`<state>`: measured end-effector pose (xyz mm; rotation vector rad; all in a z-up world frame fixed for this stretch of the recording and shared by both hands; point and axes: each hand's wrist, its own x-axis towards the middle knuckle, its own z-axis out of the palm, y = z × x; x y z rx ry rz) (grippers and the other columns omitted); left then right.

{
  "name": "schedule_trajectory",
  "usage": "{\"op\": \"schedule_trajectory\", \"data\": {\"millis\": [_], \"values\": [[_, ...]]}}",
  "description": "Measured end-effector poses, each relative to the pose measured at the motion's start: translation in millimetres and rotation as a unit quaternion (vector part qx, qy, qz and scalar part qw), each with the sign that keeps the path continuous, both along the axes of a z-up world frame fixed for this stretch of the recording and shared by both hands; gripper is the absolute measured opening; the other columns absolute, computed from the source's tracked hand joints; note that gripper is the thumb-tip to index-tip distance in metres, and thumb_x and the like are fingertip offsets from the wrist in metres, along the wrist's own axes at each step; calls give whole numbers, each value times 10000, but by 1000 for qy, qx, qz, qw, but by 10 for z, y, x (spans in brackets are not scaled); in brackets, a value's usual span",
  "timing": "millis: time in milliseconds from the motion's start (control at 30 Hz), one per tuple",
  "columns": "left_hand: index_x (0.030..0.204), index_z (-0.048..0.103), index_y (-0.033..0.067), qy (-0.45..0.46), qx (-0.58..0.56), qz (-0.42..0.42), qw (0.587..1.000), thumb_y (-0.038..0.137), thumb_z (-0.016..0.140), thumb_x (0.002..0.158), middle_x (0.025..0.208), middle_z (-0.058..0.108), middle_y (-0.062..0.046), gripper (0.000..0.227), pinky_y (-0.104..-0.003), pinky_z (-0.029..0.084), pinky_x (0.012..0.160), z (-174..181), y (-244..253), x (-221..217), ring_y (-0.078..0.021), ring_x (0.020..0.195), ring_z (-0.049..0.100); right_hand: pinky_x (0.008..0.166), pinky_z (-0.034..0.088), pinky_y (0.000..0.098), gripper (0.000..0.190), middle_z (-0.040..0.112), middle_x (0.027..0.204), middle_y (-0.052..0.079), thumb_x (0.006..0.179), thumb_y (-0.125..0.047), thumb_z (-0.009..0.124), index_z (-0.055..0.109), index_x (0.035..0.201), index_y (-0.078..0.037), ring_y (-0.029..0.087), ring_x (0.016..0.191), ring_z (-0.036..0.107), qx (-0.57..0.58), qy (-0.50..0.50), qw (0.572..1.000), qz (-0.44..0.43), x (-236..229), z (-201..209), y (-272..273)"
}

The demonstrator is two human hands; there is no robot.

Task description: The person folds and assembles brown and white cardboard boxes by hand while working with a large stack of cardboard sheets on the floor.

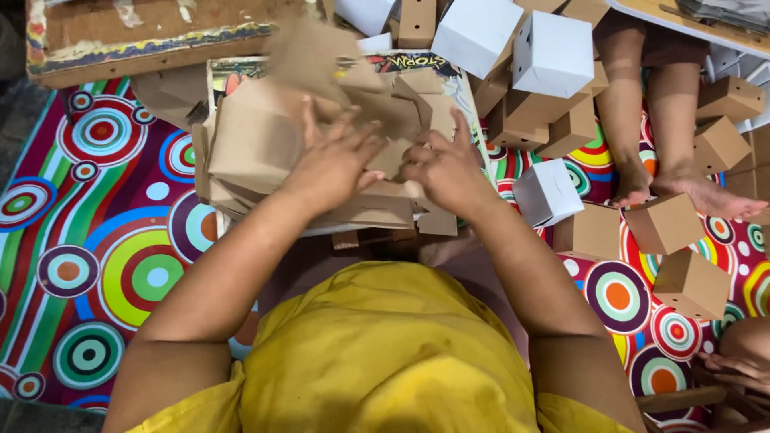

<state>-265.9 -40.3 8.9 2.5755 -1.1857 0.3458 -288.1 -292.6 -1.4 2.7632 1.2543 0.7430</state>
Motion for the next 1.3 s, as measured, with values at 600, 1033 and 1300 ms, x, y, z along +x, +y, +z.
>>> {"op": "schedule_trajectory", "data": {"millis": [600, 1033, 1300], "values": [[979, 715, 283, -166, -76, 42, 982, 325, 742, 968, 827, 732, 52, 52, -793, 75, 1186, -880, 271, 164, -182, 943, 674, 1138, 307, 653, 130, 681, 958, -5, 972, -239, 708, 714, 862, -170, 248, 1058, 628, 175, -18, 984, -25, -107, -626, 207], [984, 741, 266, -177, -67, 64, 980, 325, 720, 1006, 940, 761, 24, 66, -827, 30, 1134, -924, 274, 143, -216, 1047, 668, 1127, 227, 673, 304, 725, 1107, 70, 842, -223, 801, 717, 1130, -178, 327, 1183, 622, 180, 93, 962, -182, -228, -289, 271], [979, 688, 277, -122, -35, 109, 986, 325, 692, 934, 982, 745, 36, 66, -618, 430, 970, -260, 855, -235, -249, 1036, 703, 1132, 308, 556, 86, 680, 839, -26, 926, -134, 675, 689, 885, -208, 201, 879, 621, 174, -62, 973, -134, -84, -475, 96]]}}
